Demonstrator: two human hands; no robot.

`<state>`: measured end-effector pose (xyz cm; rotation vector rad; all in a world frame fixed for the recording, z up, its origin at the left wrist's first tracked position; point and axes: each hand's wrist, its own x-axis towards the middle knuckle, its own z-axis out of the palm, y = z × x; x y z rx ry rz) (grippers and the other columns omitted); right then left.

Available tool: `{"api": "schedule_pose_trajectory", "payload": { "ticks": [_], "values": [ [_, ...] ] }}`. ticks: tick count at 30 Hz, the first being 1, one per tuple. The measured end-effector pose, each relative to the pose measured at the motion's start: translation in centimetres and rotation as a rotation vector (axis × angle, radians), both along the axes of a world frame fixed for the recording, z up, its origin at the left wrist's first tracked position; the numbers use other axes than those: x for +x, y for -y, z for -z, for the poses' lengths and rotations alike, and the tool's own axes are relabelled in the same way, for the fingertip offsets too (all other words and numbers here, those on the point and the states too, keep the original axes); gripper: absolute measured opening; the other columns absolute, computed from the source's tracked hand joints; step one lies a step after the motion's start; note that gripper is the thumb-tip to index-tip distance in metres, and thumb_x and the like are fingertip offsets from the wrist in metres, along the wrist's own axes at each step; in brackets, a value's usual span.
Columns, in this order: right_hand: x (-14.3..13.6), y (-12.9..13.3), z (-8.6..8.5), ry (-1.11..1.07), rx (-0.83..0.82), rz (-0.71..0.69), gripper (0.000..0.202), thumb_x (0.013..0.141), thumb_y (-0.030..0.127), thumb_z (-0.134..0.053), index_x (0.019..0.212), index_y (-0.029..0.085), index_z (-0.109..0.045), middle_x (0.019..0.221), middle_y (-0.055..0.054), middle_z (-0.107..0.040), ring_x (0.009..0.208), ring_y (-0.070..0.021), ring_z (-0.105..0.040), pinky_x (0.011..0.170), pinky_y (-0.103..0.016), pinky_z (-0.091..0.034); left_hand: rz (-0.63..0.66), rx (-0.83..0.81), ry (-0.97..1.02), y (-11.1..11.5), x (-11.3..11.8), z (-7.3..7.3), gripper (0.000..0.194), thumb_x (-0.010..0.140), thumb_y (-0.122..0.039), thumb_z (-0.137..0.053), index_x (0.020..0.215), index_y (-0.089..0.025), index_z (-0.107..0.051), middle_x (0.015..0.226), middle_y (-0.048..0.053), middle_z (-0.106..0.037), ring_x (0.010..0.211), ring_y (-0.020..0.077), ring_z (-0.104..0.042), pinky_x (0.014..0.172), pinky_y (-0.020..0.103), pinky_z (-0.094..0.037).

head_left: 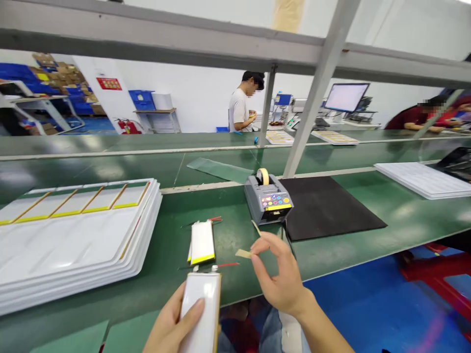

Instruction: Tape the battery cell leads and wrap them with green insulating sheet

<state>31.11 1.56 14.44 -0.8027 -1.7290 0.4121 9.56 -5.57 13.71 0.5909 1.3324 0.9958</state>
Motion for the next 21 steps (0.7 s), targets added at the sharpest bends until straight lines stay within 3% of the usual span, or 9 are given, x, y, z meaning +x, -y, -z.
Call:
{"api": "schedule_pose_trajectory", "payload": {
  "ticks": [4, 8, 14, 21],
  "values": [
    [0.0, 1.4, -2.9, -0.019, -0.491, -0.388, 0.053, 0.083, 0.009, -0.051, 0.129, 0.028, -0.034, 0.082, 0.002, -0.055, 0.073, -0.012, -0.054, 0.072, -0.029, -0.047, 0.377, 0.232, -0.148, 0.8, 1.4, -0.8, 0.053, 0.075, -0.041, -0.068, 0.121, -0.019, -0.054, 0.103, 0.004, -0.069, 0.088, 0.0207, -0.062, 0.076, 0.026, -0.049],
    [0.2, 0.9, -3.8, 0.195, -0.697, -0.607, 0.061, 0.076, 0.005, -0.056, 0.127, 0.029, -0.035, 0.075, 0.006, -0.051, 0.062, -0.0089, -0.049, 0.06, -0.024, -0.044, 0.622, 0.272, -0.263, 1.3, 1.9, -1.5, 0.037, 0.08, -0.027, -0.061, 0.116, -0.021, -0.057, 0.095, 0.001, -0.067, 0.085, 0.0181, -0.059, 0.076, 0.026, -0.046],
    [0.0, 0.9, -3.9, 0.423, -0.732, -0.642, 0.069, 0.072, 0.005, -0.058, 0.131, 0.03, -0.033, 0.074, 0.007, -0.047, 0.056, -0.007, -0.046, 0.052, -0.02, -0.039, 0.72, 0.278, -0.379, 1.6, 2.1, -2.6, 0.042, 0.078, -0.02, -0.06, 0.12, -0.027, -0.056, 0.098, -0.002, -0.068, 0.086, 0.0171, -0.059, 0.079, 0.025, -0.045],
    [-0.2, 0.8, -3.8, 0.49, -0.706, -0.628, 0.066, 0.073, 0.007, -0.057, 0.131, 0.03, -0.035, 0.074, 0.007, -0.048, 0.055, -0.0067, -0.046, 0.051, -0.019, -0.039, 0.72, 0.276, -0.422, 1.6, 2.1, -2.5, 0.046, 0.079, -0.023, -0.059, 0.124, -0.03, -0.054, 0.109, -0.001, -0.067, 0.093, 0.0188, -0.06, 0.083, 0.027, -0.045]
  ]
}}
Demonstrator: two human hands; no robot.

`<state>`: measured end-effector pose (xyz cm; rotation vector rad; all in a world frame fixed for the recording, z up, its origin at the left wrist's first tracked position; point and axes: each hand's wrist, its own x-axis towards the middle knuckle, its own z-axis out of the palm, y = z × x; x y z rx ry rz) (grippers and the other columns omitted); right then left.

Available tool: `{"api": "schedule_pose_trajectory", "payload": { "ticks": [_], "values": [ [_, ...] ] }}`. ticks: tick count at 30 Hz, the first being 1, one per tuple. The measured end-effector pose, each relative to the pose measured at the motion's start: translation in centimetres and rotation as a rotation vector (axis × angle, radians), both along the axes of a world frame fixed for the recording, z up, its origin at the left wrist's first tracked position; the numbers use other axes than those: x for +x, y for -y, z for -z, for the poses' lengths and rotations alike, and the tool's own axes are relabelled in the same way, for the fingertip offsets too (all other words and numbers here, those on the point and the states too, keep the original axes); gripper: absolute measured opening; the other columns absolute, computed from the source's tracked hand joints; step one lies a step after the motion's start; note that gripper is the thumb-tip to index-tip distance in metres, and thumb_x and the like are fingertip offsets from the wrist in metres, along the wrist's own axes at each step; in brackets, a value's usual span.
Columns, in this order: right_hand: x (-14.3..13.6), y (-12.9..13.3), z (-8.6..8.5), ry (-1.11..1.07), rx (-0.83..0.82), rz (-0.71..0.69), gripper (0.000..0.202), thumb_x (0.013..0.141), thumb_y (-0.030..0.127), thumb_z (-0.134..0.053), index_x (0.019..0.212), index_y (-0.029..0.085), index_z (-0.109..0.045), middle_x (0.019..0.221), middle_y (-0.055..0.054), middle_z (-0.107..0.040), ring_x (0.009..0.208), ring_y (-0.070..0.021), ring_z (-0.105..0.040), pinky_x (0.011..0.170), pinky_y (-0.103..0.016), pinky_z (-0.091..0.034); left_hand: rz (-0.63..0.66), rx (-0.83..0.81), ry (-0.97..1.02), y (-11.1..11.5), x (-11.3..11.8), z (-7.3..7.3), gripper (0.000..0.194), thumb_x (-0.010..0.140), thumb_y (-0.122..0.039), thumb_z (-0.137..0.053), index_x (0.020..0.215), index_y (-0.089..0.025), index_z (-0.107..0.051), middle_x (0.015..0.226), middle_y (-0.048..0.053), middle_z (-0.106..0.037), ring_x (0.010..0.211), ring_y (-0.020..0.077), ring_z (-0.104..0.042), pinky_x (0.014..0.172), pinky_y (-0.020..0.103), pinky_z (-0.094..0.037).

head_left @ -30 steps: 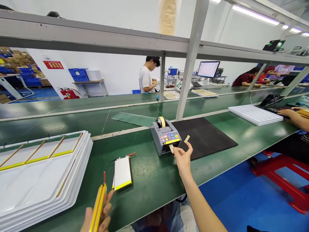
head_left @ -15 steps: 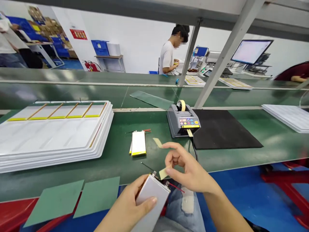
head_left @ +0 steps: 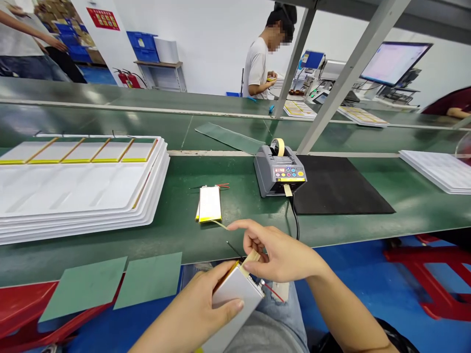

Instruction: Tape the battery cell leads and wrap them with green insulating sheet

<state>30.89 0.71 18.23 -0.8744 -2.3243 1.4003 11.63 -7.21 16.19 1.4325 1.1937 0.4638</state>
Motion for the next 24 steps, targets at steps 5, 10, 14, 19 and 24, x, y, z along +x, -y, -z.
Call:
{"api": "schedule_pose_trajectory", "payload": {
  "ticks": [5, 10, 14, 19, 24],
  "values": [
    [-0.5, 0.3, 0.4, 0.037, 0.033, 0.046, 0.067, 0.072, 0.014, -0.059, 0.132, 0.03, -0.035, 0.076, 0.006, -0.05, 0.054, -0.0076, -0.048, 0.051, -0.02, -0.04, -0.024, -0.01, 0.001, 0.1, 0.1, 0.0, 0.045, 0.079, -0.024, -0.058, 0.124, -0.027, -0.054, 0.11, 0.002, -0.067, 0.091, 0.0207, -0.061, 0.081, 0.028, -0.046],
    [-0.6, 0.9, 1.3, 0.046, 0.143, 0.151, 0.077, 0.072, 0.02, -0.063, 0.138, 0.031, -0.023, 0.094, 0.001, -0.057, 0.076, -0.0136, -0.054, 0.072, -0.03, -0.046, -0.082, -0.025, 0.014, 0.4, 0.2, 0.3, 0.044, 0.081, -0.024, -0.057, 0.125, -0.029, -0.053, 0.098, -0.002, -0.069, 0.086, 0.0189, -0.062, 0.076, 0.026, -0.047],
    [-0.2, 1.4, 2.2, -0.089, 0.23, 0.277, 0.086, 0.07, 0.025, -0.07, 0.139, 0.031, -0.02, 0.12, -0.005, -0.051, 0.097, -0.0186, -0.053, 0.086, -0.038, -0.045, -0.119, -0.008, -0.063, 0.8, 0.0, 0.7, 0.045, 0.081, -0.03, -0.057, 0.126, -0.03, -0.051, 0.093, -0.002, -0.071, 0.08, 0.0201, -0.062, 0.072, 0.026, -0.046],
    [-0.4, 2.7, 2.3, -0.325, 0.334, 0.397, 0.063, 0.078, 0.014, -0.064, 0.131, 0.031, -0.034, 0.089, 0.003, -0.063, 0.079, -0.0137, -0.058, 0.078, -0.031, -0.05, -0.168, 0.098, -0.22, 0.9, -0.2, 1.0, 0.042, 0.082, -0.039, -0.056, 0.124, -0.032, -0.053, 0.095, -0.001, -0.073, 0.082, 0.0237, -0.064, 0.069, 0.026, -0.045],
    [-0.7, 3.4, 1.8, -0.27, 0.106, 0.43, 0.063, 0.075, 0.012, -0.066, 0.128, 0.033, -0.038, 0.085, 0.006, -0.067, 0.076, -0.0119, -0.06, 0.078, -0.029, -0.05, -0.124, 0.189, -0.209, 1.2, 0.0, 1.5, 0.047, 0.084, -0.039, -0.054, 0.13, -0.034, -0.046, 0.1, -0.003, -0.073, 0.076, 0.0211, -0.068, 0.068, 0.023, -0.045]
  ]
}}
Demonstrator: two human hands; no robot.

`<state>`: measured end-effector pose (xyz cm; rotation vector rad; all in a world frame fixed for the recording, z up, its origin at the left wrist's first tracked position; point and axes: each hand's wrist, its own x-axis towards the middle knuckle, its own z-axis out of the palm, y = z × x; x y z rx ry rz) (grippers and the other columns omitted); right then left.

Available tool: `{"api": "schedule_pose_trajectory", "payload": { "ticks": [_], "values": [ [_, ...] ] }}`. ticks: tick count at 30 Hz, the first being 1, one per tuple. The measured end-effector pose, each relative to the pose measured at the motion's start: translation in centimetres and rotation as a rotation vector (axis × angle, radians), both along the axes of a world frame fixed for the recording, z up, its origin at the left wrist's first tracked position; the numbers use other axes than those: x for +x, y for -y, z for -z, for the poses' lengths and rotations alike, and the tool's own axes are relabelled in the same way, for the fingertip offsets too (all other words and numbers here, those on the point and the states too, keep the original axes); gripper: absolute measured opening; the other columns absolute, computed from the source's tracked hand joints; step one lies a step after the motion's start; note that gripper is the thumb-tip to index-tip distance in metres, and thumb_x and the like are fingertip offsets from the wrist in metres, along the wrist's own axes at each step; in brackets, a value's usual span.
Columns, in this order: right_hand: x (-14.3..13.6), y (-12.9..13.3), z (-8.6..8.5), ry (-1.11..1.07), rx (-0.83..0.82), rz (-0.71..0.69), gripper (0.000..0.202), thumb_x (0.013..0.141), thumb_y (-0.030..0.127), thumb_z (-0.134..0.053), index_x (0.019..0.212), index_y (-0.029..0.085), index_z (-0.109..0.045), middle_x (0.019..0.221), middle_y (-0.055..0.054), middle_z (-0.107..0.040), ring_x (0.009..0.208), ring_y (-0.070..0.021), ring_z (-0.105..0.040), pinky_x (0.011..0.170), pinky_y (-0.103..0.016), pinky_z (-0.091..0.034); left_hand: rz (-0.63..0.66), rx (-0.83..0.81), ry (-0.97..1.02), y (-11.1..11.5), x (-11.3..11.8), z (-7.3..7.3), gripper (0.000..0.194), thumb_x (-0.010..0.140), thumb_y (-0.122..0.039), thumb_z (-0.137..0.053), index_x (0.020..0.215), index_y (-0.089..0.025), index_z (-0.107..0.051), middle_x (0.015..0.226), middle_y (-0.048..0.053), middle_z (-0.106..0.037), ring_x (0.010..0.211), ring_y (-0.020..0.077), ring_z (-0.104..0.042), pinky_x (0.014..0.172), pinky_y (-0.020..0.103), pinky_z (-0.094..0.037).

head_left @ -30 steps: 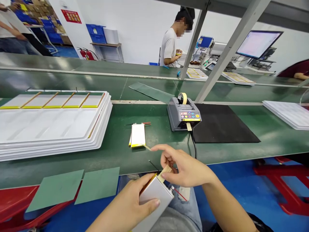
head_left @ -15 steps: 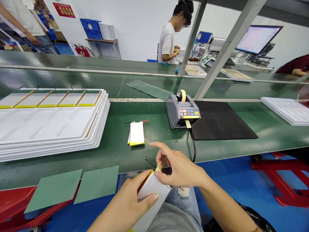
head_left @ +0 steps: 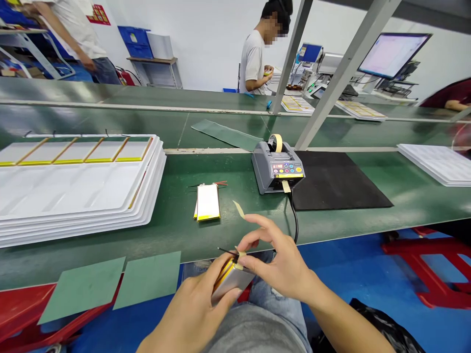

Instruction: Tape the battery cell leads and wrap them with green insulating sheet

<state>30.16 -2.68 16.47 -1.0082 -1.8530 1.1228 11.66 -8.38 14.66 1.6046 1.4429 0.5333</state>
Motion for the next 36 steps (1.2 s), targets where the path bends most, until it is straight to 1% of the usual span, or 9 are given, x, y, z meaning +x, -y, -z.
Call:
{"api": "schedule_pose_trajectory", "payload": {
  "ticks": [5, 9, 12, 15, 20, 25, 31, 33, 36],
  "values": [
    [0.1, -0.5, 0.1, -0.134, -0.278, -0.085, 0.064, 0.072, 0.012, -0.069, 0.126, 0.032, -0.041, 0.079, 0.006, -0.066, 0.071, -0.0113, -0.059, 0.072, -0.028, -0.05, 0.001, -0.008, -0.012, 0.0, 0.0, 0.3, 0.065, 0.084, -0.037, -0.055, 0.142, -0.034, -0.027, 0.1, -0.002, -0.074, 0.084, 0.0234, -0.069, 0.068, 0.024, -0.045],
    [-0.1, -0.8, 0.8, -0.209, -0.403, -0.146, 0.06, 0.07, 0.009, -0.07, 0.121, 0.029, -0.045, 0.073, 0.007, -0.062, 0.068, -0.0098, -0.058, 0.067, -0.024, -0.048, 0.023, -0.002, -0.076, -0.2, -0.2, 0.2, 0.065, 0.083, -0.039, -0.056, 0.142, -0.034, -0.028, 0.091, -0.001, -0.075, 0.077, 0.0244, -0.069, 0.059, 0.023, -0.043],
    [-0.3, -0.7, 1.3, -0.236, -0.401, -0.135, 0.055, 0.071, 0.007, -0.067, 0.117, 0.027, -0.046, 0.071, 0.008, -0.061, 0.067, -0.0093, -0.058, 0.069, -0.025, -0.048, 0.042, -0.009, -0.083, -0.3, -0.3, 0.0, 0.065, 0.083, -0.038, -0.055, 0.142, -0.032, -0.028, 0.095, 0.0, -0.074, 0.075, 0.0229, -0.069, 0.057, 0.022, -0.042],
    [-0.3, -0.8, 1.2, -0.25, -0.41, -0.161, 0.06, 0.071, 0.01, -0.069, 0.122, 0.027, -0.041, 0.077, 0.006, -0.062, 0.069, -0.0101, -0.058, 0.069, -0.026, -0.049, 0.075, -0.037, -0.026, -0.3, -0.4, -0.1, 0.061, 0.083, -0.035, -0.055, 0.14, -0.034, -0.033, 0.103, -0.001, -0.073, 0.074, 0.0207, -0.068, 0.062, 0.021, -0.043],
    [0.3, -1.4, 0.5, -0.17, -0.34, -0.215, 0.059, 0.074, 0.011, -0.066, 0.125, 0.027, -0.04, 0.078, 0.005, -0.061, 0.07, -0.0107, -0.058, 0.074, -0.03, -0.05, 0.079, -0.025, -0.02, -0.2, -0.6, 0.1, 0.047, 0.082, -0.035, -0.056, 0.128, -0.035, -0.046, 0.084, -0.005, -0.073, 0.066, 0.0195, -0.064, 0.063, 0.021, -0.041],
    [0.3, -1.3, 0.7, -0.125, -0.316, -0.249, 0.055, 0.077, 0.011, -0.062, 0.125, 0.027, -0.04, 0.075, 0.006, -0.061, 0.069, -0.0106, -0.059, 0.069, -0.027, -0.049, 0.119, -0.067, -0.078, -0.1, -0.6, 0.1, 0.037, 0.086, -0.038, -0.051, 0.121, -0.031, -0.045, 0.072, -0.006, -0.068, 0.057, 0.0172, -0.058, 0.058, 0.021, -0.038],
    [-0.1, -0.6, 0.8, -0.095, -0.224, -0.186, 0.052, 0.078, 0.007, -0.059, 0.124, 0.027, -0.042, 0.075, 0.006, -0.06, 0.068, -0.0097, -0.056, 0.07, -0.027, -0.047, 0.047, -0.042, -0.057, -0.2, -0.2, -0.3, 0.029, 0.087, -0.036, -0.049, 0.115, -0.031, -0.048, 0.063, -0.008, -0.065, 0.05, 0.0157, -0.055, 0.053, 0.022, -0.034],
    [-0.2, -0.9, 0.9, -0.112, -0.268, -0.214, 0.052, 0.078, 0.008, -0.06, 0.123, 0.027, -0.042, 0.075, 0.006, -0.06, 0.069, -0.0096, -0.055, 0.071, -0.027, -0.047, 0.033, -0.034, -0.049, -0.2, -0.1, 0.0, 0.028, 0.086, -0.038, -0.05, 0.113, -0.03, -0.049, 0.067, -0.006, -0.067, 0.054, 0.0175, -0.059, 0.052, 0.022, -0.034],
    [-0.1, -1.7, 1.6, -0.183, -0.444, -0.328, 0.062, 0.076, 0.011, -0.065, 0.127, 0.028, -0.037, 0.075, 0.007, -0.055, 0.066, -0.0084, -0.053, 0.068, -0.025, -0.046, 0.068, -0.025, -0.019, -0.1, -0.1, 0.5, 0.027, 0.087, -0.039, -0.05, 0.111, -0.029, -0.049, 0.083, -0.003, -0.071, 0.068, 0.0203, -0.065, 0.06, 0.024, -0.038]
  ]
}}
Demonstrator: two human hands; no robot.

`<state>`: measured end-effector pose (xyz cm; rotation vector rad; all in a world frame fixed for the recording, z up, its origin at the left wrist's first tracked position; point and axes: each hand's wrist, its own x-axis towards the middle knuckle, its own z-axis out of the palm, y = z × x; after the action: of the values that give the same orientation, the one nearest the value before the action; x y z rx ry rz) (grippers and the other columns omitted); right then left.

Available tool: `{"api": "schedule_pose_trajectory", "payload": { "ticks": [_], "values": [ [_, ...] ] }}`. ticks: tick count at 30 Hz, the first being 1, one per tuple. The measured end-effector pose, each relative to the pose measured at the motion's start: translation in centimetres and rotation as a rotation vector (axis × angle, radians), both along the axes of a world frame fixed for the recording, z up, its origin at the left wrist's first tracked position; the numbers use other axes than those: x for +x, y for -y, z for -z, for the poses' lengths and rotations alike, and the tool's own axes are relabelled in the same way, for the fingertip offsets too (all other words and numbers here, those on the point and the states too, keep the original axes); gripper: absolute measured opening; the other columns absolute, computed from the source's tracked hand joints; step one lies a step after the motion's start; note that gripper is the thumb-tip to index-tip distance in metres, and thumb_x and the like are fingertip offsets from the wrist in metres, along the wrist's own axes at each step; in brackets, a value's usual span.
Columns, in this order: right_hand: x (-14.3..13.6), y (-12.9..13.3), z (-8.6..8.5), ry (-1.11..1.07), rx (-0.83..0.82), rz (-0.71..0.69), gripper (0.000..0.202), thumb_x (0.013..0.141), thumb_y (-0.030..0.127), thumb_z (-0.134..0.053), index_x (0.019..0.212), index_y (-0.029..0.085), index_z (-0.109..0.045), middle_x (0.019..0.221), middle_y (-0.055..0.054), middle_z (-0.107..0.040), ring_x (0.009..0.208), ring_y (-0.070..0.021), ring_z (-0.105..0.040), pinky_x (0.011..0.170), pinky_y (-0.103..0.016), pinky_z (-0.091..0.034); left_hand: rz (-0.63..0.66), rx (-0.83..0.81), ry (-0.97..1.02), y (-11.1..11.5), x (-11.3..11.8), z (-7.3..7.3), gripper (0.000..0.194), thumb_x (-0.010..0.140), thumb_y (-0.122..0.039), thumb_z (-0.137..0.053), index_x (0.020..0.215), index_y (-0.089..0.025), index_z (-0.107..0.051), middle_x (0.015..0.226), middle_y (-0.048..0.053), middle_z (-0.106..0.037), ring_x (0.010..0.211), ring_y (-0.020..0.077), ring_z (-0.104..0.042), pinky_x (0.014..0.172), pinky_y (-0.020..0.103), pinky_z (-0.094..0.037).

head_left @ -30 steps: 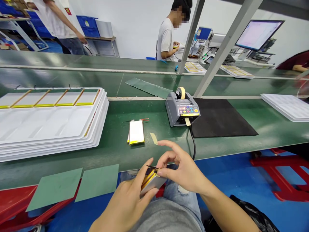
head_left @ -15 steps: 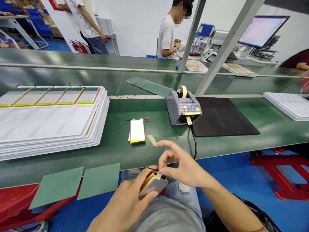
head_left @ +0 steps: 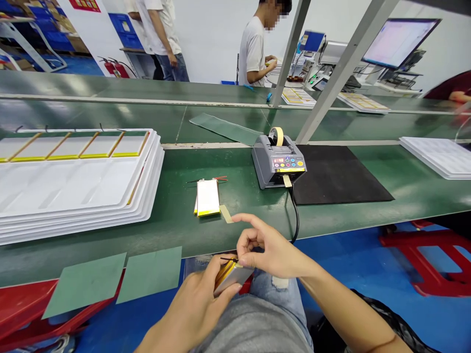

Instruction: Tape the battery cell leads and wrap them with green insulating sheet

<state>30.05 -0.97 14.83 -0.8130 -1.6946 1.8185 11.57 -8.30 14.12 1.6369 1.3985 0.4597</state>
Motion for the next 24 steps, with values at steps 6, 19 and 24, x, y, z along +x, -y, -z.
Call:
{"api": "schedule_pose_trajectory", "payload": {
  "ticks": [6, 19, 24],
  "values": [
    [0.0, -1.6, 2.3, -0.022, -0.075, -0.056, 0.092, 0.061, 0.015, -0.079, 0.135, 0.033, -0.028, 0.089, 0.005, -0.044, 0.069, -0.0065, -0.046, 0.064, -0.021, -0.044, 0.048, -0.153, 0.026, 0.0, -0.1, -0.5, 0.024, 0.086, -0.035, -0.052, 0.108, -0.027, -0.049, 0.086, -0.002, -0.069, 0.075, 0.0204, -0.06, 0.068, 0.026, -0.039],
    [2.3, -3.5, -0.5, 0.125, -0.173, -0.382, 0.021, 0.072, 0.029, -0.073, 0.078, 0.014, -0.059, 0.062, 0.003, -0.06, 0.052, -0.0069, -0.052, 0.05, -0.019, -0.043, 0.115, -0.435, 0.469, -2.1, -2.9, -1.0, 0.03, 0.078, -0.032, -0.066, 0.105, -0.019, -0.059, 0.084, -0.003, -0.059, 0.073, 0.0125, -0.049, 0.064, 0.02, -0.039],
    [1.6, -3.3, -0.8, 0.296, 0.005, -0.398, 0.024, 0.07, 0.032, -0.074, 0.072, 0.014, -0.058, 0.058, 0.005, -0.055, 0.05, -0.0047, -0.047, 0.047, -0.015, -0.036, 0.126, -0.437, 0.457, -2.0, -2.8, -1.0, 0.035, 0.079, -0.029, -0.065, 0.112, -0.023, -0.057, 0.08, -0.004, -0.057, 0.071, 0.0113, -0.047, 0.061, 0.019, -0.038]
  ]
}}
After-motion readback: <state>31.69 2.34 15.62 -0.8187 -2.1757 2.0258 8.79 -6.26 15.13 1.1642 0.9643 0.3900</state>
